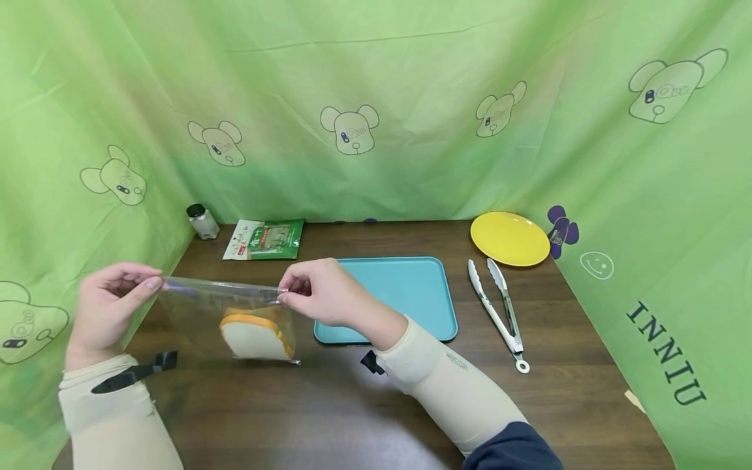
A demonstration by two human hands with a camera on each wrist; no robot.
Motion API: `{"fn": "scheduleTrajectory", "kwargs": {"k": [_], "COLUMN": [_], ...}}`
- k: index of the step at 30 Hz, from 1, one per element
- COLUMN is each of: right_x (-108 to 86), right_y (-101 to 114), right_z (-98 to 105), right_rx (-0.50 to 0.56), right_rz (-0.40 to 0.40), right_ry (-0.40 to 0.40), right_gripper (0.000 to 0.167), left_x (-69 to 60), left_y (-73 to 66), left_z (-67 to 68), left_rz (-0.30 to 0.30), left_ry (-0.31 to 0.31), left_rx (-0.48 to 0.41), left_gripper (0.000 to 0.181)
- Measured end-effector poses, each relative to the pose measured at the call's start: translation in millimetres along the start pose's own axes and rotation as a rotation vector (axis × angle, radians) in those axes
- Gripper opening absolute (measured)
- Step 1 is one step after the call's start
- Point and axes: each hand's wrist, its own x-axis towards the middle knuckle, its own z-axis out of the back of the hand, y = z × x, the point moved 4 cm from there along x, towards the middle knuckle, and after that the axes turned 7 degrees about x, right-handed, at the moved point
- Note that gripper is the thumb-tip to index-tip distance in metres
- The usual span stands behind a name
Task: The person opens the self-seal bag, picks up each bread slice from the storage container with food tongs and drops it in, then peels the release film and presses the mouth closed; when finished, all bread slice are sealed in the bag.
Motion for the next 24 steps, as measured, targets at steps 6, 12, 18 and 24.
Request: {"fn": "scheduleTrajectory", "kwargs": {"k": [6,12,18,24], "right_x": [11.9,20.7,31.0,42.5], "right_y": [-14.3,-28.2,-41.1,-57.2], "right_z": [0.7,5.0,11.7,15.7], "right_rx": [-0.004,-0.018,-0.064,-0.088], "right_rz": [-0.053,-0.066,-0.101,-0.161], "right_ry": [-0.012,-0.051,-0.079,-0.091], "right_gripper": [0.004,0.005,0.004,0.004], "left_x": [7.6,17.3,27.6,36.5], "left_y": [16.9,32.4,42.4,54.7], "left_z": [1.1,0.4,-3.1,-4.7], "left_rz": [0.071,0.099,0.126,0.178], "left_ry": [-0.002,-0.009,-0.036,-0.066], "left_rx": [0.118,0.196,0.266,0.376], "left_gripper": [0.014,0.012,0.014,0.019]}}
